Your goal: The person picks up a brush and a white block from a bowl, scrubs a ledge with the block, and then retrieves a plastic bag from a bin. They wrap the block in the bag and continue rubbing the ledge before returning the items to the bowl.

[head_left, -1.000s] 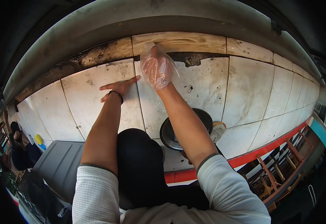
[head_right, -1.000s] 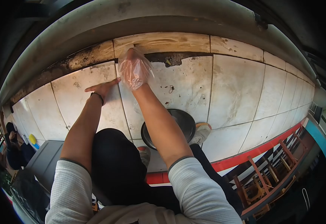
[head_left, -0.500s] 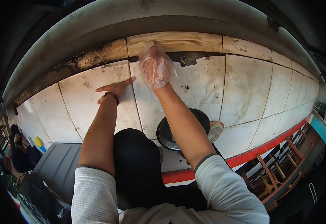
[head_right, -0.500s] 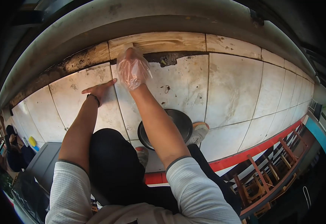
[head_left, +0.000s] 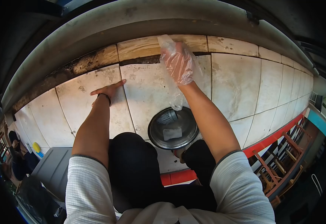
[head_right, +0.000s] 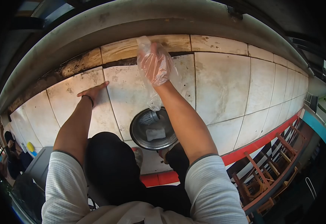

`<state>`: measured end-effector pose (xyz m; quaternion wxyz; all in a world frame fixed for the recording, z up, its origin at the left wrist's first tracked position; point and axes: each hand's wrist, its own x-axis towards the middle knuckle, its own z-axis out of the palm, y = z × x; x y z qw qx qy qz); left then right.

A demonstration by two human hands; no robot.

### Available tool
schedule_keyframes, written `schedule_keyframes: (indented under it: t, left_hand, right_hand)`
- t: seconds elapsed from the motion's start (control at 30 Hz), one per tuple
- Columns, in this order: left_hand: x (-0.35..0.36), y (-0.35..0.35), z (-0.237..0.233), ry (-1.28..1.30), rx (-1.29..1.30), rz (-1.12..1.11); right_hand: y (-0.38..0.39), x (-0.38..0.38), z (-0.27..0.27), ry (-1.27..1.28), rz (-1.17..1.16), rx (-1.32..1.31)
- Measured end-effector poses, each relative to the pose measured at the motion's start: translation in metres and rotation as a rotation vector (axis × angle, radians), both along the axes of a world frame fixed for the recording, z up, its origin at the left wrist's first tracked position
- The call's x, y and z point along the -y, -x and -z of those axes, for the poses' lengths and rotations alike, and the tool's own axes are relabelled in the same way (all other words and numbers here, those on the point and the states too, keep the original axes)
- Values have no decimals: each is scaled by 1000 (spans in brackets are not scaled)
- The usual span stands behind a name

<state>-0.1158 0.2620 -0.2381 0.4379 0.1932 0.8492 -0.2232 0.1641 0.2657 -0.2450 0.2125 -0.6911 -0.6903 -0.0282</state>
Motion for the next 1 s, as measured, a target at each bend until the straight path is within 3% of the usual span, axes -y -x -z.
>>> schedule_keyframes:
  t: [0.03, 0.13, 0.27, 0.4, 0.5, 0.53, 0.57, 0.6, 0.67, 0.7, 0.77, 0.87, 0.97, 1.0]
  left_hand:
    - [1, 1, -2, -10, 11, -12]
    - [1, 7, 0, -60, 121, 27]
    - [5, 25, 13, -15, 176, -93]
    - [-6, 18, -12, -51, 347, 142]
    - [-3, -21, -30, -419, -241, 225]
    - [8, -59, -57, -694, -224, 255]
    - [24, -103, -92, -941, 2, 237]
    - [44, -139, -113, -955, 364, 155]
    - [99, -196, -127, -640, 791, 35]
    - [119, -216, -133, -554, 843, 45]
    - [136, -237, -125, -629, 1049, -116]
    - [139, -228, -87, -640, 1262, -573]
    - [125, -214, -55, -863, 1124, -498]
    - [116, -210, -51, -1001, 1039, -372]
  right_hand:
    - [1, 2, -20, -40, -58, -240]
    - [-30, 26, -103, 172, -107, -440]
    - [-71, 64, -122, 211, -31, -679]
    - [-89, 73, -115, 194, 56, -891]
    - [-86, 72, -112, 165, 245, -1037]
    - [-85, 71, -88, 267, 407, -1435]
    - [-84, 67, -75, 274, 472, -1538]
    - [-82, 64, -67, 279, 538, -1639]
    - [-77, 57, -45, 208, 528, -1705]
    - [-73, 51, -46, 204, 589, -1702]
    - [-63, 45, -48, 228, 708, -1684]
    - [-59, 43, -48, 249, 594, -1954]
    - [-42, 58, -42, 229, 482, -2052]
    - [-43, 63, -56, 610, 606, -2221]
